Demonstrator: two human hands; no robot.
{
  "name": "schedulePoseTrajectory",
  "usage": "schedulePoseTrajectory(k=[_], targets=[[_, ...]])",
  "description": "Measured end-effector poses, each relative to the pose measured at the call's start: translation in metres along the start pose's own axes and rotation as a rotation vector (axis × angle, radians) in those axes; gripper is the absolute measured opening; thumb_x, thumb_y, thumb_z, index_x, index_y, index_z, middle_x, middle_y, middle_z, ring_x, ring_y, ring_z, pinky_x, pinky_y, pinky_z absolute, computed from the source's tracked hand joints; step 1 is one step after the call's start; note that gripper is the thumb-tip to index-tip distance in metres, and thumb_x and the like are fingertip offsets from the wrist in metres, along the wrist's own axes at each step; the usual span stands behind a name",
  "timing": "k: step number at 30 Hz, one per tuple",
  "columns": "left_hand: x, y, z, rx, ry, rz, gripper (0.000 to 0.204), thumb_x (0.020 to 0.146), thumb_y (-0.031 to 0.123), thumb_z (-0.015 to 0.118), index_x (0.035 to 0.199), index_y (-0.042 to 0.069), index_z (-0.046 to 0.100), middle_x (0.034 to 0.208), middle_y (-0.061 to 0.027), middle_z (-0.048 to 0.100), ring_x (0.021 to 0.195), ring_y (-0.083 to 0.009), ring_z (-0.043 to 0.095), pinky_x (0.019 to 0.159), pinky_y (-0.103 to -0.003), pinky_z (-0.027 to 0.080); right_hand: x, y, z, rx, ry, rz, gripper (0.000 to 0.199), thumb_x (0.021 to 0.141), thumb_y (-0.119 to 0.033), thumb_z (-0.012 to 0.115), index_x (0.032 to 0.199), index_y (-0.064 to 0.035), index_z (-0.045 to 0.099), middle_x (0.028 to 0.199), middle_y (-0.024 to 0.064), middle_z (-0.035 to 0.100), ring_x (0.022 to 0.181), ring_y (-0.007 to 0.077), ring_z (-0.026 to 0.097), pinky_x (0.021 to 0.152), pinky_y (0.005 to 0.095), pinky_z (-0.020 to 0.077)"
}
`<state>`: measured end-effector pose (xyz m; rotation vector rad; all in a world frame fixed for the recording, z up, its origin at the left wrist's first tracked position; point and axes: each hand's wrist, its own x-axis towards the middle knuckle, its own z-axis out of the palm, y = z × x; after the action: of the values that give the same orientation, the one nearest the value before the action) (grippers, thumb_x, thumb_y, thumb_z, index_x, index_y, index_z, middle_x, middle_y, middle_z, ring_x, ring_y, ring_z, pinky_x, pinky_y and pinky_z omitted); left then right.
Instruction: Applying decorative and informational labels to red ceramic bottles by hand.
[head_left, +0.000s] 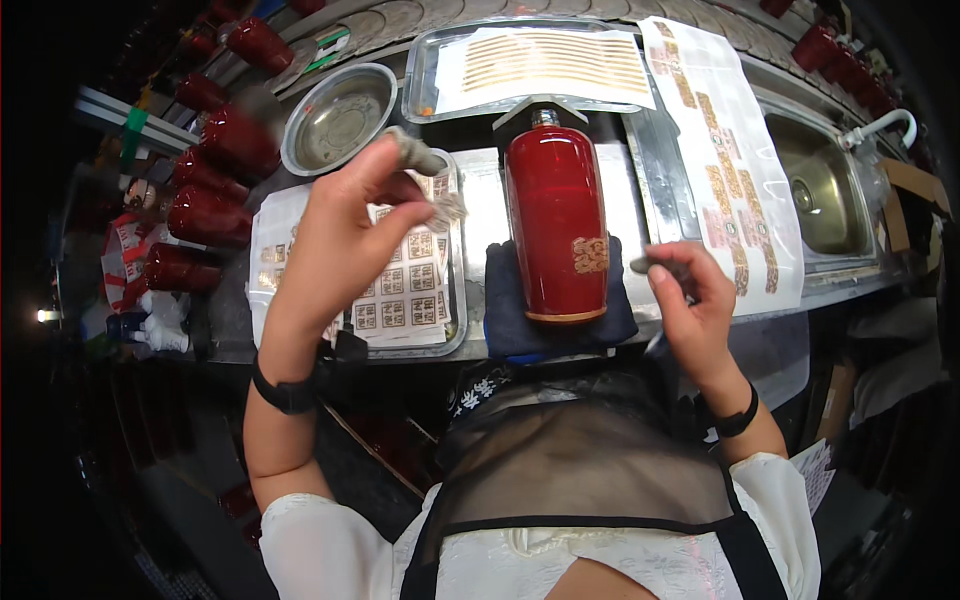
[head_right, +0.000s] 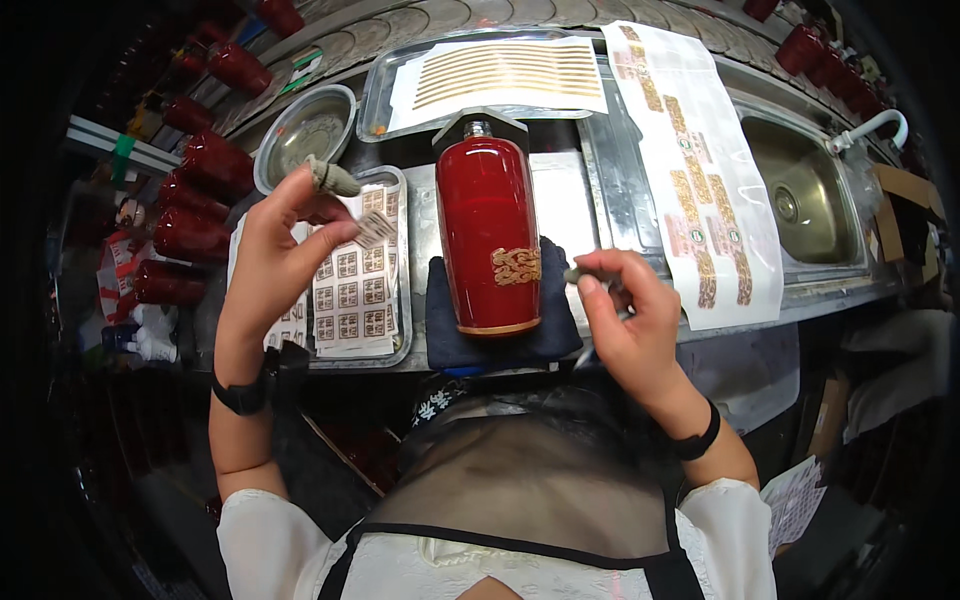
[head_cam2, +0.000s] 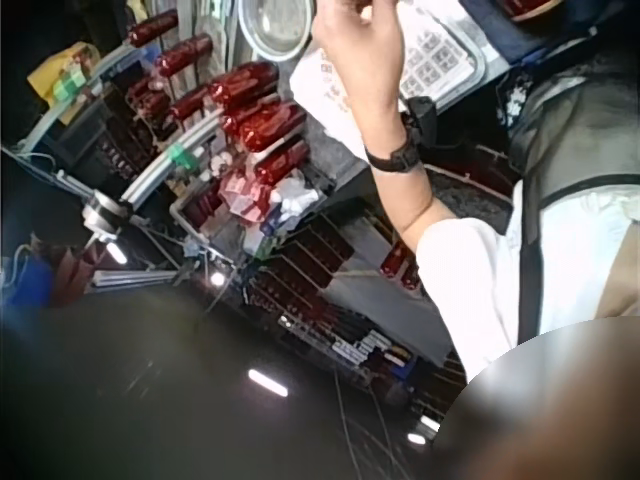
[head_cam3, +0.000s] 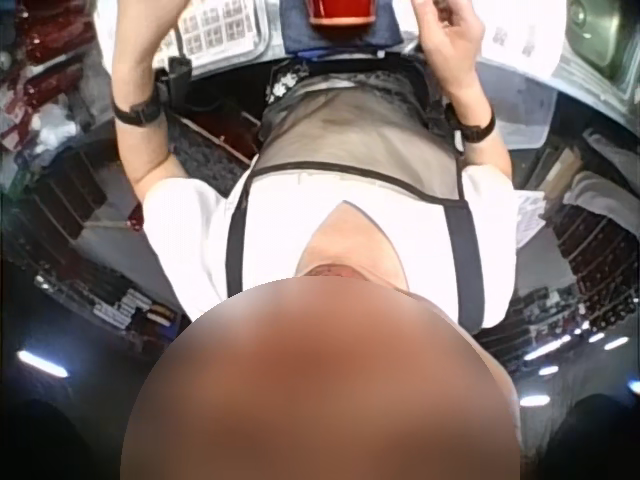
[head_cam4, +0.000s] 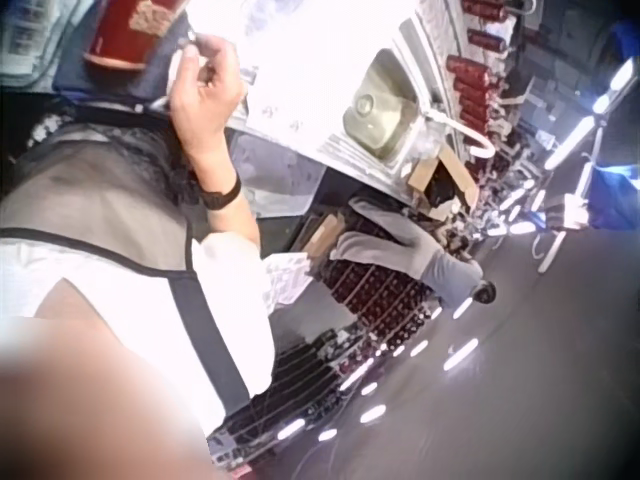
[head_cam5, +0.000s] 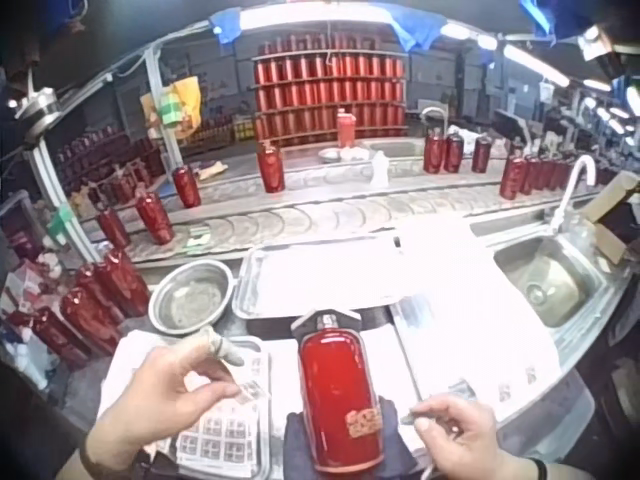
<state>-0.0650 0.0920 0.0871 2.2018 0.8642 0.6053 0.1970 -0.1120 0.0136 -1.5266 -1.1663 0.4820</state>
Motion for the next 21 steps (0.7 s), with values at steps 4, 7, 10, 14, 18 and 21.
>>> schedulePoseTrajectory(k=[4,7,10,14,18,21], targets=[[0.022,0.025,0.031,-0.244,-0.131,0.169,0.031,0.083,-0.005,0.069,0.113,-0.001,0.061,0.101,-0.0076,0.065,0.086,-0.0118,0.065,0.08,-0.027,0.052,0.031,-0.016,0.011,0.001,-0.012,0.065,0.02,0.087,-0.005,0.067,0.105,0.001,0.065,0.091,0.0048,0.065,0.058,0.0028,0.044,0.054,0.0191,0.0371],[0.036,0.024,0.05,-0.15,-0.127,0.084,0.028,0.083,-0.004,0.069,0.11,-0.001,0.061,0.091,-0.0073,0.066,0.083,-0.0116,0.065,0.078,-0.028,0.052,0.052,-0.032,0.024,-0.179,-0.078,0.052,0.03,0.084,-0.017,0.072,0.108,-0.0012,0.064,0.096,0.009,0.064,0.064,0.0107,0.054,0.058,0.0254,0.0441],[0.035,0.017,0.055,-0.128,-0.11,0.071,0.028,0.082,-0.003,0.07,0.109,0.0,0.062,0.087,-0.0072,0.067,0.082,-0.0113,0.065,0.077,-0.028,0.051,0.067,-0.037,0.044,-0.368,-0.066,-0.13,0.05,0.079,-0.03,0.077,0.117,-0.003,0.057,0.102,0.0171,0.058,0.086,0.0307,0.063,0.072,0.0402,0.0527],[0.027,-0.004,0.06,-0.152,-0.072,0.011,0.031,0.082,-0.001,0.072,0.111,0.001,0.062,0.091,-0.0065,0.067,0.085,-0.0113,0.065,0.079,-0.027,0.05,0.072,-0.032,0.054,-0.44,-0.094,-0.168,0.063,0.076,-0.034,0.078,0.124,-0.0048,0.05,0.107,0.0205,0.051,0.091,0.0378,0.064,0.076,0.0443,0.0541],[0.019,-0.026,0.078,-0.486,0.055,-0.212,0.032,0.093,0.009,0.067,0.122,0.002,0.056,0.11,-0.01,0.067,0.1,-0.0158,0.065,0.088,-0.029,0.051,0.068,-0.027,0.049,-0.406,-0.108,-0.107,0.06,0.077,-0.032,0.077,0.124,-0.0048,0.051,0.107,0.0204,0.053,0.091,0.0367,0.063,0.075,0.0427,0.0539],[0.006,-0.025,0.096,-0.872,0.078,-0.405,0.037,0.105,0.025,0.049,0.133,0.001,0.047,0.132,-0.0175,0.059,0.123,-0.0217,0.058,0.104,-0.034,0.046,0.066,-0.026,0.042,-0.36,-0.088,-0.068,0.057,0.081,-0.03,0.076,0.126,-0.0038,0.055,0.108,0.0184,0.057,0.082,0.0278,0.064,0.071,0.0358,0.0536]])
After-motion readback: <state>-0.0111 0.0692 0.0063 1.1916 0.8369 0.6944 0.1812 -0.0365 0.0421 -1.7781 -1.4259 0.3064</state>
